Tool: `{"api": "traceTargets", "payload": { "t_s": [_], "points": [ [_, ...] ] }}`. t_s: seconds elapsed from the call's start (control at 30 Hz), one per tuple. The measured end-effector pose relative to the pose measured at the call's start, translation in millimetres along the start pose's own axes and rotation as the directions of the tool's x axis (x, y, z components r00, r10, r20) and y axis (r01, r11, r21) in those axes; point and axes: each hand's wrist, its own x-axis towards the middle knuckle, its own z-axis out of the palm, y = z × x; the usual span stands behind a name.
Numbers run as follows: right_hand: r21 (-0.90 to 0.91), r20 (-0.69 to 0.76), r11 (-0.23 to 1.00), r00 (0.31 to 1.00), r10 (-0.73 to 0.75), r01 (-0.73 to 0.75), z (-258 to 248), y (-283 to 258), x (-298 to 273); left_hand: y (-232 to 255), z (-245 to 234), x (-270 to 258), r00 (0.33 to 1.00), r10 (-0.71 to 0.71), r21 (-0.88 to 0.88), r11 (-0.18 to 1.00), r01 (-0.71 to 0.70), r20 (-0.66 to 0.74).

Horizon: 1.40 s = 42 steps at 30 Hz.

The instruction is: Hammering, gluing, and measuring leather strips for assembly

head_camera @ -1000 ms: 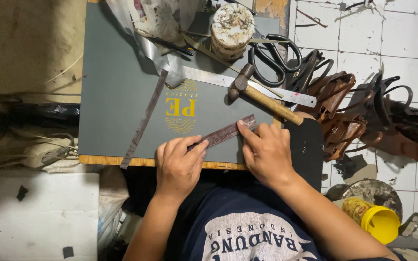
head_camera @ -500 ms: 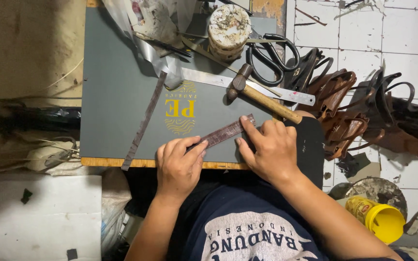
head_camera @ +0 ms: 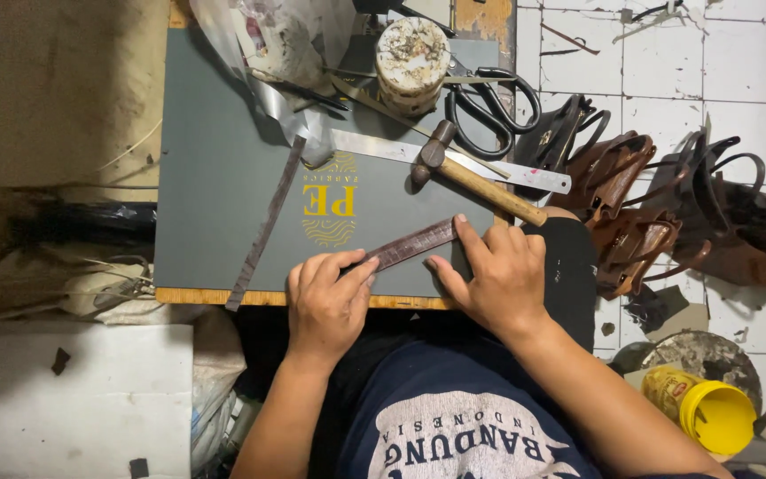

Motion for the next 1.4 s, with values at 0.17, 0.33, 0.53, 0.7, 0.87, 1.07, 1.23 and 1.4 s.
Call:
{"api": "traceTargets", "payload": {
  "t_s": [0.17,0.33,0.53,0.7,0.87,1.07,1.23,1.4],
  "points": [
    [0.039,-0.006,0.999,1.0,0.025,-0.024,-2,0,0,-1,1,0,1.0,0.003,-0.01,1.0,-0.003,-0.006],
    [0.146,0.004,0.985,0.996,0.089,-0.088,2,9,-6,-2,2,-2,1.0,-0.009,-0.015,1.0,0.009,-0.016],
    [0.091,0.025,0.995,0.998,-0.05,0.047,-2,-3,-3,0,1,-1,1.0,-0.014,-0.018,1.0,0.014,-0.003],
    [0.036,0.038,0.995,0.994,-0.098,0.097,-1,-7,-3,0,0,-2,1.0,-0.02,-0.008,1.0,0.02,0.002],
    [-0.008,0.041,0.999,0.998,-0.04,0.04,-4,2,-4,-1,-6,-2,1.0,-0.022,0.024,0.999,0.021,0.021],
    [0.258,0.028,0.96,0.994,0.108,-0.111,-3,24,2,-1,-7,9,0.997,-0.068,-0.005,0.998,0.068,0.045],
    [0.386,-0.064,0.915,0.987,0.15,-0.114,2,41,39,-2,-9,29,0.977,-0.12,0.086,0.991,0.106,0.178],
    [0.516,-0.065,0.853,0.989,0.13,-0.078,33,51,87,11,-30,79,0.911,-0.158,0.06,0.987,0.146,0.38]
  ]
}}
